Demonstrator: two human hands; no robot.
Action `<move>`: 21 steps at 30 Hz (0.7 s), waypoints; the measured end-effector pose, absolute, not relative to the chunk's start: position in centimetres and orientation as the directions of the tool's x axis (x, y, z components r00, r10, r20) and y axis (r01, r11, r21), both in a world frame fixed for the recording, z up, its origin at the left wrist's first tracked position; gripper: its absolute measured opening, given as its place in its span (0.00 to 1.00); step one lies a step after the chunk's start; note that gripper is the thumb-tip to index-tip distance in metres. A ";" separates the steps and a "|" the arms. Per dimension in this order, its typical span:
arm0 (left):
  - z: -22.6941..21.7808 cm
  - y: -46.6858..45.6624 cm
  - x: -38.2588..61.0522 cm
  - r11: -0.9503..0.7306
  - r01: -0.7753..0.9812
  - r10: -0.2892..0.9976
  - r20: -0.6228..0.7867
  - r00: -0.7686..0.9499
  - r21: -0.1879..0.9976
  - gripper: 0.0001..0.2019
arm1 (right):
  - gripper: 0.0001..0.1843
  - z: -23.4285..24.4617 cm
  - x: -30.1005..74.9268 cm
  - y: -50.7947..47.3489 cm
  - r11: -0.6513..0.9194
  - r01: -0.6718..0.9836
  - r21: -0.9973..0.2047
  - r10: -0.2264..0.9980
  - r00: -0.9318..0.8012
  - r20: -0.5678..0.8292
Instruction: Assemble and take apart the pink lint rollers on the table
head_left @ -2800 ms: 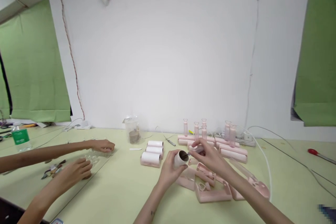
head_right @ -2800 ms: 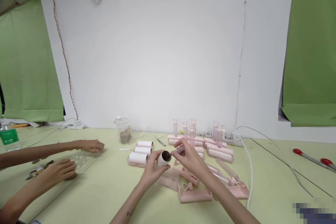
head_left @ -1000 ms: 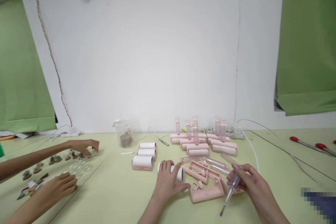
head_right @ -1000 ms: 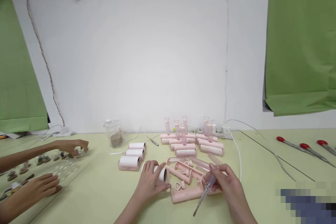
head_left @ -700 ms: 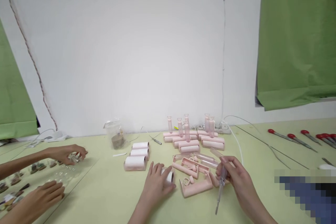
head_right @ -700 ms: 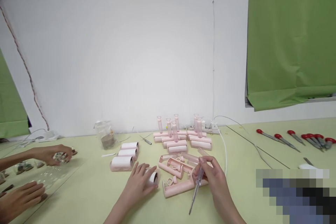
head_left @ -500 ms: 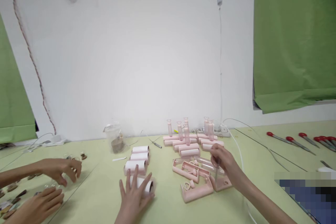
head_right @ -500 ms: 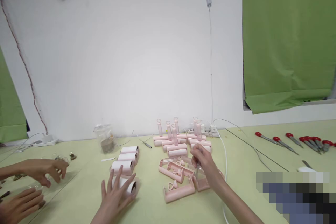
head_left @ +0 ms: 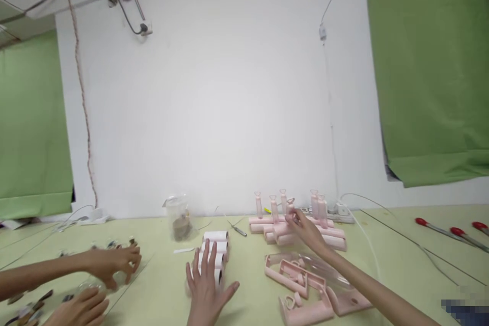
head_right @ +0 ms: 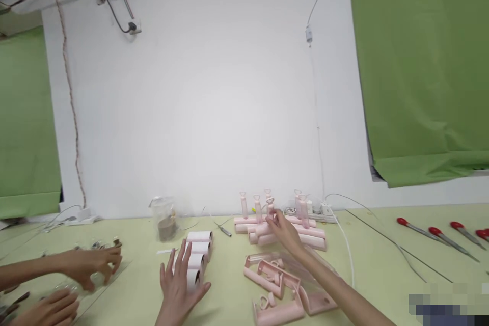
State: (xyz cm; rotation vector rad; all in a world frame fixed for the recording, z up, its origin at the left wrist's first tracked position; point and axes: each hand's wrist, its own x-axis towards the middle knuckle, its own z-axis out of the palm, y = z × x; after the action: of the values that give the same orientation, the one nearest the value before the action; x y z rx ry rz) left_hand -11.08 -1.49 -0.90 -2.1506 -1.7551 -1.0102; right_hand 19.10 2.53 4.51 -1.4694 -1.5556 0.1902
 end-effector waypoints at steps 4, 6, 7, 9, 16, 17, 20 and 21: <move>3.4 -4.0 -6.5 -0.633 0.677 0.710 0.630 0.314 0.376 0.32 | 0.13 6.0 18.5 -2.3 0.396 0.682 -0.615 0.845 -0.009 0.535; 5.9 -5.0 -4.2 -0.737 0.541 0.660 0.602 0.449 0.405 0.32 | 0.16 6.1 17.1 -4.8 0.453 0.629 -0.632 0.857 -0.112 0.503; 6.9 -5.3 -3.3 -0.772 0.468 0.633 0.585 0.507 0.430 0.34 | 0.16 5.9 16.2 -5.9 0.494 0.580 -0.648 0.852 -0.170 0.496; 8.1 -5.4 -1.8 -0.764 0.359 0.633 0.514 0.579 0.536 0.32 | 0.16 5.2 14.5 -7.6 0.524 0.517 -0.677 0.847 -0.231 0.479; 4.2 -3.3 -2.0 -0.424 -0.014 0.872 0.412 0.265 0.906 0.19 | 0.22 1.6 13.9 -9.7 0.444 0.797 -0.409 0.874 -0.283 0.396; 3.6 -3.0 -2.2 -0.394 -0.068 0.896 0.400 0.191 0.916 0.20 | 0.21 1.1 14.4 -9.5 0.460 0.833 -0.306 0.864 -0.343 0.368; 2.3 -2.3 -2.5 -0.381 -0.136 0.918 0.392 0.063 0.914 0.20 | 0.18 -0.4 15.6 -8.7 0.481 0.864 -0.151 0.850 -0.416 0.324; 1.9 -2.1 -2.5 -0.384 -0.121 0.918 0.393 0.061 0.916 0.19 | 0.18 -0.9 15.9 -8.4 0.481 0.864 -0.148 0.848 -0.416 0.328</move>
State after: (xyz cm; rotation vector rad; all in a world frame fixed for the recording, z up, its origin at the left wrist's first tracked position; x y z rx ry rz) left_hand -2.48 -2.09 1.93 -2.6210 -1.5390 -2.6713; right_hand 15.91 -8.42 -0.90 -1.4361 -2.3747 -0.0626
